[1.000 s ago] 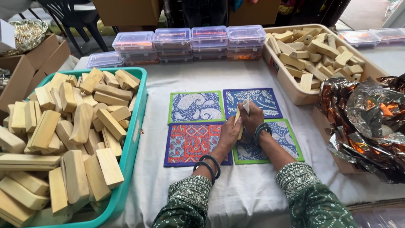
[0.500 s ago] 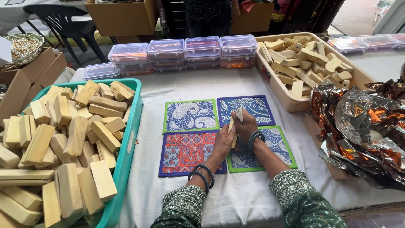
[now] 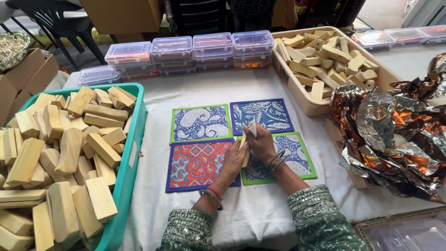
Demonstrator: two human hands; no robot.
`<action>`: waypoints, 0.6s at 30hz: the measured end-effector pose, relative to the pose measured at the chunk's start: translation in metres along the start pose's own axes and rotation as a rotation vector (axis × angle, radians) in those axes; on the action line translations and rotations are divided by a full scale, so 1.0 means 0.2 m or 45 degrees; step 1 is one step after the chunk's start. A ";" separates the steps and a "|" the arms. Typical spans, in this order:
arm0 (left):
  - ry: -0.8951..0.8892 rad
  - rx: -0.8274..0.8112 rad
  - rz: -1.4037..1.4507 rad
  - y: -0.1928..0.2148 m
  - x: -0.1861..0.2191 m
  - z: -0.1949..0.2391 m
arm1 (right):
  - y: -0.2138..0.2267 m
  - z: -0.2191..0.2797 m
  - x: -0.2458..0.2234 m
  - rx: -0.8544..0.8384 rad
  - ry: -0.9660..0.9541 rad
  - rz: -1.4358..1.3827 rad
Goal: The person wipes a wooden block with a white cloth, then wraps it in a sheet of metallic foil. The wrapped block is placed on a patterned mat. The person repeats this process with another wooden block.
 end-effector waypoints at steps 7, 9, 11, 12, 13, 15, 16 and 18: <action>0.028 0.007 -0.041 0.00 0.01 0.00 | 0.02 0.01 -0.04 0.016 0.023 -0.038; 0.047 0.011 -0.078 0.01 0.03 0.02 | 0.02 0.00 -0.03 0.013 0.024 -0.052; 0.053 0.004 -0.080 0.01 0.02 0.02 | 0.01 0.00 -0.01 0.002 0.006 -0.040; 0.058 0.002 -0.076 0.01 0.01 0.01 | 0.00 -0.01 0.00 -0.015 -0.008 -0.025; 0.060 -0.003 -0.081 0.00 0.04 0.02 | 0.00 -0.01 0.01 -0.009 -0.013 -0.028; 0.075 0.014 -0.043 0.00 0.07 0.04 | -0.01 0.00 0.03 -0.026 -0.069 -0.066; 0.082 0.010 -0.043 0.00 0.02 0.03 | -0.01 -0.01 0.03 -0.026 -0.077 -0.067; 0.099 0.004 0.062 0.02 -0.07 -0.01 | 0.02 -0.03 0.10 0.047 -0.233 -0.200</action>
Point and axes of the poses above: each hand's wrist, its own z-axis away from the middle knuckle, its own y-axis out of the back of the hand, x = y × z, the point moved 10 cm from there along -z, towards the middle knuckle, and after that the axes turned 4 degrees about -x, right-handed, at the moved point
